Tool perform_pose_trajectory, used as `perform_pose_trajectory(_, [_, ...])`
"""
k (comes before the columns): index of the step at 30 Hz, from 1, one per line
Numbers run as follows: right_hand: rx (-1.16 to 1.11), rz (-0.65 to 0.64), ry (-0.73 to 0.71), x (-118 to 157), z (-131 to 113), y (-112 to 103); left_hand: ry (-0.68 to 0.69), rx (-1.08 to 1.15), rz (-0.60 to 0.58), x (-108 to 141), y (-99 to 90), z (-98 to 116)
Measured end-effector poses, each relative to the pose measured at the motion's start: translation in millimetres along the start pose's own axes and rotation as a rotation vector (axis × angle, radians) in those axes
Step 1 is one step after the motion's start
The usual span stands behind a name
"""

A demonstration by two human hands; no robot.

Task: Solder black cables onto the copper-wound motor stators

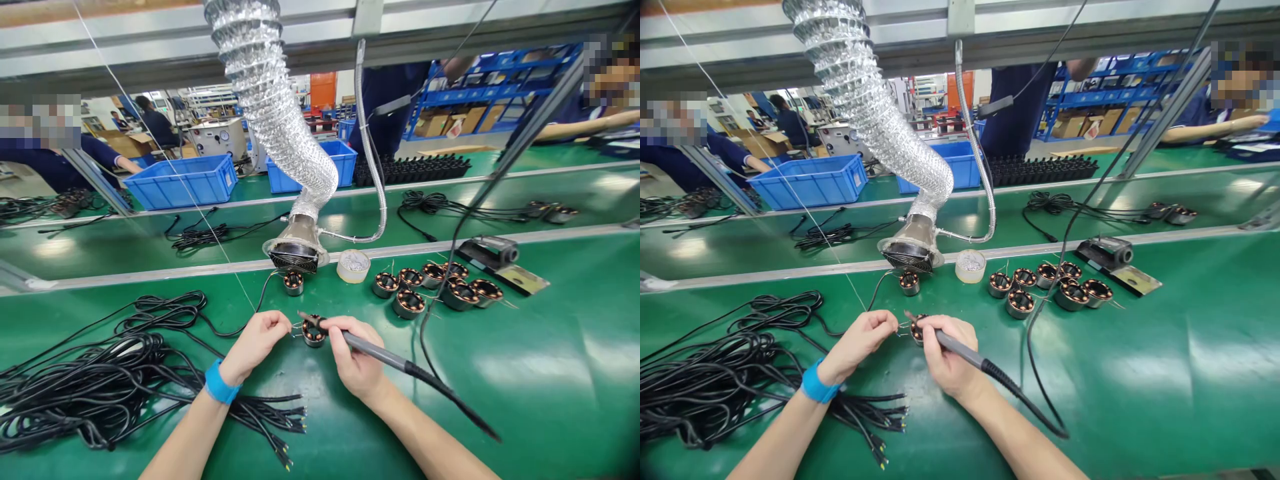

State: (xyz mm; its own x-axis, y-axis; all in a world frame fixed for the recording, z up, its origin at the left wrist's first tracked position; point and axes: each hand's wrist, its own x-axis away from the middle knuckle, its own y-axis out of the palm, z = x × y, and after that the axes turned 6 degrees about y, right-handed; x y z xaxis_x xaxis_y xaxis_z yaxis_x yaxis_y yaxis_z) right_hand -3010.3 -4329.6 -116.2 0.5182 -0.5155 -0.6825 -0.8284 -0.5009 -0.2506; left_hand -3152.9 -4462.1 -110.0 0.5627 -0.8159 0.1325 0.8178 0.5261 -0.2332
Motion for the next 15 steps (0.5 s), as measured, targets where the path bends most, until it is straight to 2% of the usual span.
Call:
perform_pose_trajectory(4, [-0.048, -0.011, -0.014, 3.2, -2.8, -5.3, -0.009, 0.013, 0.006, -1.0, -0.4, -0.2])
perform_pose_trajectory(15, [-0.060, -0.104, 0.007, 2.0, -4.2, -2.8, -0.017, -0.004, 0.015, 0.2, 2.0, 4.2])
